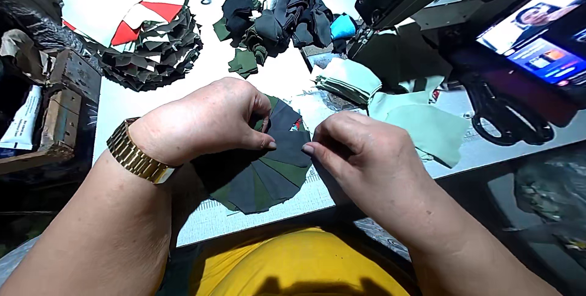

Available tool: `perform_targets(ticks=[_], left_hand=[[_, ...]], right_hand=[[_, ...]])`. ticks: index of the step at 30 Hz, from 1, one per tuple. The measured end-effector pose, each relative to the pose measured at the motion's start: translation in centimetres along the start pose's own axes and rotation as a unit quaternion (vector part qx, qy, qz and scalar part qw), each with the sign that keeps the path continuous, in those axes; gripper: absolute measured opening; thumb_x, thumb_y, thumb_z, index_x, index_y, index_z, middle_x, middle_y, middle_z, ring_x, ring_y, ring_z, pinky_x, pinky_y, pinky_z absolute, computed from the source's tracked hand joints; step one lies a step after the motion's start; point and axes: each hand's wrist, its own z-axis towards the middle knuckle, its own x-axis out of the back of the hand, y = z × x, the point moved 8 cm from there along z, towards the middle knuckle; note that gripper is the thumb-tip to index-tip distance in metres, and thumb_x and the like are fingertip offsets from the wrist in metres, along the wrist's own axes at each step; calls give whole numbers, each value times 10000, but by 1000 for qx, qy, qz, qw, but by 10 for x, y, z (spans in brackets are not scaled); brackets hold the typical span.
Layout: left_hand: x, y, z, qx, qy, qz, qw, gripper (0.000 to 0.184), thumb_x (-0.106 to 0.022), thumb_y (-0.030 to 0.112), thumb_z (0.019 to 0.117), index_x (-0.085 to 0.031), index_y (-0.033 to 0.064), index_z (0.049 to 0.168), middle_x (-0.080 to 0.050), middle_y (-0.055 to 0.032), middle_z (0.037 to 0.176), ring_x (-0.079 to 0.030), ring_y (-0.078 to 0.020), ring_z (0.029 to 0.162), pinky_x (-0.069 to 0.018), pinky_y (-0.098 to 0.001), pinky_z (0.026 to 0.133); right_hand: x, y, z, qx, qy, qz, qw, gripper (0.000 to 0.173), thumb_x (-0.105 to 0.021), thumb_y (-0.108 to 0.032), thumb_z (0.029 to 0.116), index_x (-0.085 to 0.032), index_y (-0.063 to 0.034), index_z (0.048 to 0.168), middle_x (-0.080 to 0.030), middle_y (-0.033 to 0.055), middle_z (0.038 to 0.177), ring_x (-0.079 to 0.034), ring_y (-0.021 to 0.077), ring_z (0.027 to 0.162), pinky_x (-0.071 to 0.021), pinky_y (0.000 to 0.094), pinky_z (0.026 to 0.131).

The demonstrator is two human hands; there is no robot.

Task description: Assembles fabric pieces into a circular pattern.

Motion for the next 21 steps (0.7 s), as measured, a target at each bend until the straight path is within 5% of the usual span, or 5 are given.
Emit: perform_targets(ticks=[5,11,17,21], left_hand=[[5,2,-3,-29,23,-14,999,234,-836,348,844,-686,190,759,-586,83,625,-518,-19,546,-404,-219,490],[-4,0,-1,17,-24,30,999,249,-846,378,838,-693,193,774,-600,76,652,-543,-41,579,-446,-262,532],[0,-2,-2,4,-12,23,1000,256,-867,365,814,-686,189,772,-601,76,659,-547,-38,590,-442,-250,534],[10,2,-2,-66,49,-73,994,244,-735,353,934,-680,162,793,-573,75,641,-517,-3,562,-397,-187,493]], right_hand=[[12,-14,3,87,16,63,994,104,-670,-84,938,-763,-57,976,-629,47,935,-605,102,815,-511,219,679],[-11,-27,-9,150,-61,44,986,129,-652,-129,930,-775,-101,961,-640,17,910,-596,152,857,-490,278,706],[-6,-32,-18,154,-126,84,976,133,-657,-217,945,-776,-161,968,-636,-33,969,-612,65,891,-527,196,734],[-4,-26,-12,131,-72,79,986,190,-658,-184,946,-789,-134,1075,-615,-12,972,-587,67,852,-500,185,698]])
